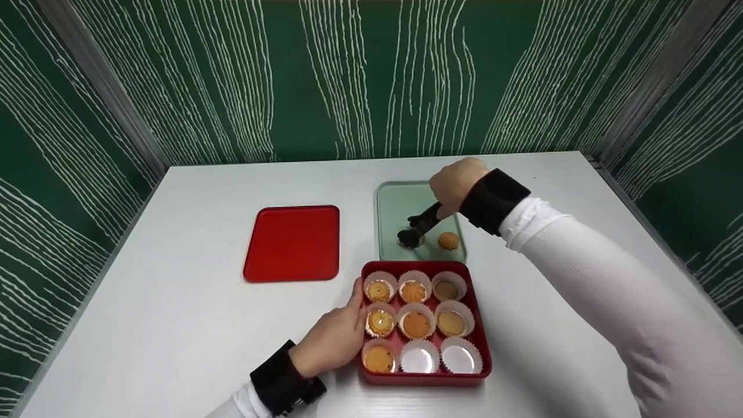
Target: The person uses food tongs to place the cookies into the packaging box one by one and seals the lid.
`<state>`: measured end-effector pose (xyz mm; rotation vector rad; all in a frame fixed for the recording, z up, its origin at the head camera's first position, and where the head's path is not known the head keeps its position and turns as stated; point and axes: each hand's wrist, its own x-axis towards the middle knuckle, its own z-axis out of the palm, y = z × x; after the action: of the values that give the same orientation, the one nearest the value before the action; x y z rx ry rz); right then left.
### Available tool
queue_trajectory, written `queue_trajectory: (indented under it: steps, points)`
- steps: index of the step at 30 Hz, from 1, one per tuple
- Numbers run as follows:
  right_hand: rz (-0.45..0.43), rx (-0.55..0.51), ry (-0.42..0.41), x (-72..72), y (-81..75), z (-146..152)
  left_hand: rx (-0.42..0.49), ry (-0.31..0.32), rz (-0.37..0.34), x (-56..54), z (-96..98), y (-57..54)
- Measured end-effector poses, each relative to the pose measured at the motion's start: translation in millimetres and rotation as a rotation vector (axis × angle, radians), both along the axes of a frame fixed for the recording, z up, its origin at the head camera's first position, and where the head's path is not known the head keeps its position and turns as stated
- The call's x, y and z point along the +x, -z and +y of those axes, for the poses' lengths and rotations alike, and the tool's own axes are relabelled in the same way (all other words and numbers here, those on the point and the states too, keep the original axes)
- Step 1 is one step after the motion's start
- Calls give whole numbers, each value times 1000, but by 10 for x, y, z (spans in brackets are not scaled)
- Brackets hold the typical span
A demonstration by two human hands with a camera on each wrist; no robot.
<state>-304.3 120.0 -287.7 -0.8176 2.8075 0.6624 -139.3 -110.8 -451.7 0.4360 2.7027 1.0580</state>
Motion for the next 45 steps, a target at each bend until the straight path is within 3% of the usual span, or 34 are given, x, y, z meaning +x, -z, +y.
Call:
queue_trajectory:
  steps: [3,12,23,34,39,45]
  points:
    - [-21,11,-4,-15,-25,-9,-3,7,9,31,17,-84]
    - [-19,-29,-57,-25,-79,86,12,-3,-7,38,12,-74]
    - [-24,25,7,0,-205,140,4,5,5,49,19,-72]
    - [-20,50,-30,11,-103,129,17,-1,-18,46,24,-84]
    - [-51,29,18,-11,-129,185,15,-3,-14,40,26,-80]
    - [-136,33,37,-150,-130,225,11,-6,-6,43,20,-62]
